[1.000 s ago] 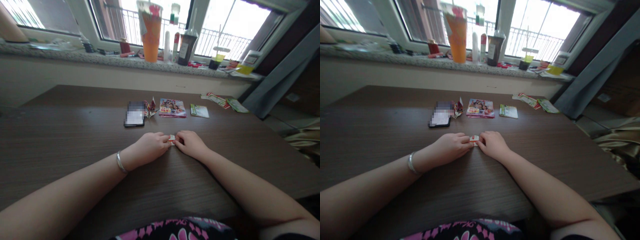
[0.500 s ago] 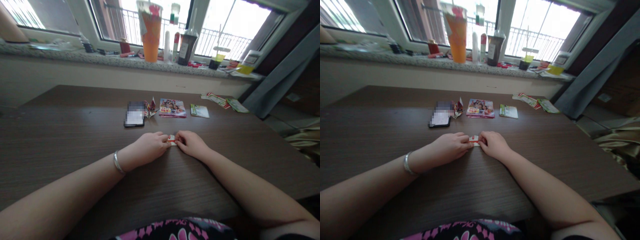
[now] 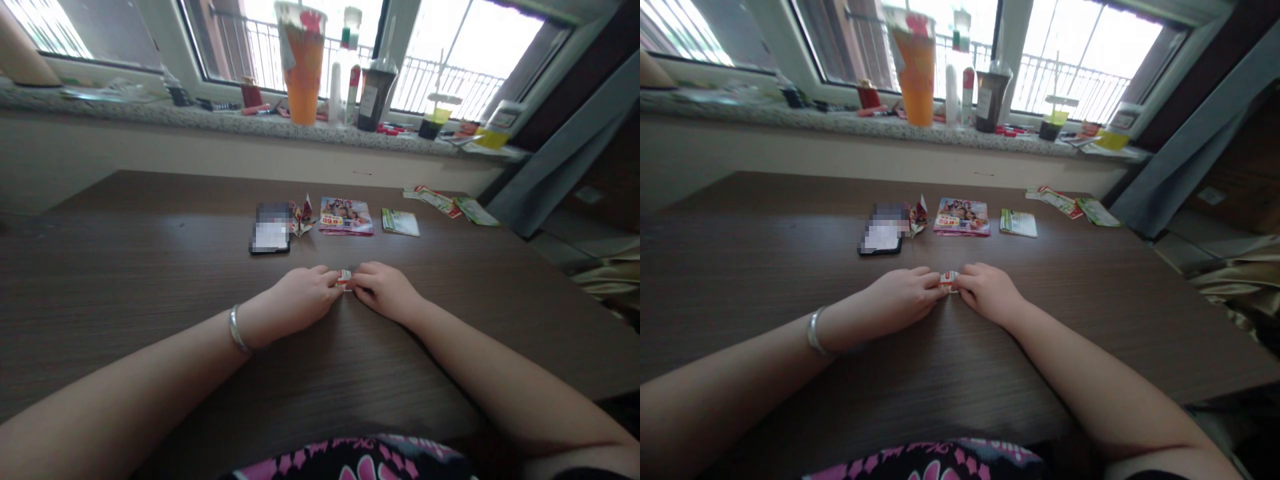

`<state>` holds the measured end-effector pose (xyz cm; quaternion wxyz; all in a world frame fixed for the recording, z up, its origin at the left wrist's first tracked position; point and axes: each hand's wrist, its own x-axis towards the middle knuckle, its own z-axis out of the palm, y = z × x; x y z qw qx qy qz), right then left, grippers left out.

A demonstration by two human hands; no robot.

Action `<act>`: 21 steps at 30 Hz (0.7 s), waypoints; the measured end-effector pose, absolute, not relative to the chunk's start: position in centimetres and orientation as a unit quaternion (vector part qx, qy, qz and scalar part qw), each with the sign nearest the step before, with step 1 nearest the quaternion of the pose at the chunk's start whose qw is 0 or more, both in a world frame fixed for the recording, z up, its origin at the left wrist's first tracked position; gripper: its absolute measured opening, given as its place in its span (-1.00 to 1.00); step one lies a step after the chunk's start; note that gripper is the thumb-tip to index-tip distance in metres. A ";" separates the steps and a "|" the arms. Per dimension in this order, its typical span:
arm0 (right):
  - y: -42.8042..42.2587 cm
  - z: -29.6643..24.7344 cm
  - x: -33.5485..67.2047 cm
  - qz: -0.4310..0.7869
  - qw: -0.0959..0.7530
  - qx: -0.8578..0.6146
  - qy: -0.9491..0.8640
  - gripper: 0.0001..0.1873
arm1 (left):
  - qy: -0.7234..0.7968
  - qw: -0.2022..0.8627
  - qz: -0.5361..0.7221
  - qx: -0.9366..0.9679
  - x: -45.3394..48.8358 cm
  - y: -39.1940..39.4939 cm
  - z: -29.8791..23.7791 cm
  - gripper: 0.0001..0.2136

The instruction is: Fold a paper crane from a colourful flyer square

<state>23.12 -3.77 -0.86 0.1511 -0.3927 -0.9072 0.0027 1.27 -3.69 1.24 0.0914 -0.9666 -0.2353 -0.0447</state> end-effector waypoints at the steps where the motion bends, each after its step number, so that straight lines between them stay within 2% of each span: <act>1: -3.8 -0.8 23.3 -0.004 0.145 -0.388 -0.910 -0.81 | -0.236 0.089 -0.045 -0.967 1.3 -3.7 1.3 -0.79; 9: -4.4 -0.1 23.7 -0.039 0.092 -0.366 -0.925 -0.72 | -0.248 0.080 -0.059 -0.964 1.3 -3.8 1.3 -0.78; 21: -4.9 0.5 23.3 -0.043 0.065 -0.413 -0.908 -0.75 | -0.263 0.076 -0.070 -0.959 1.2 -4.0 1.5 -0.87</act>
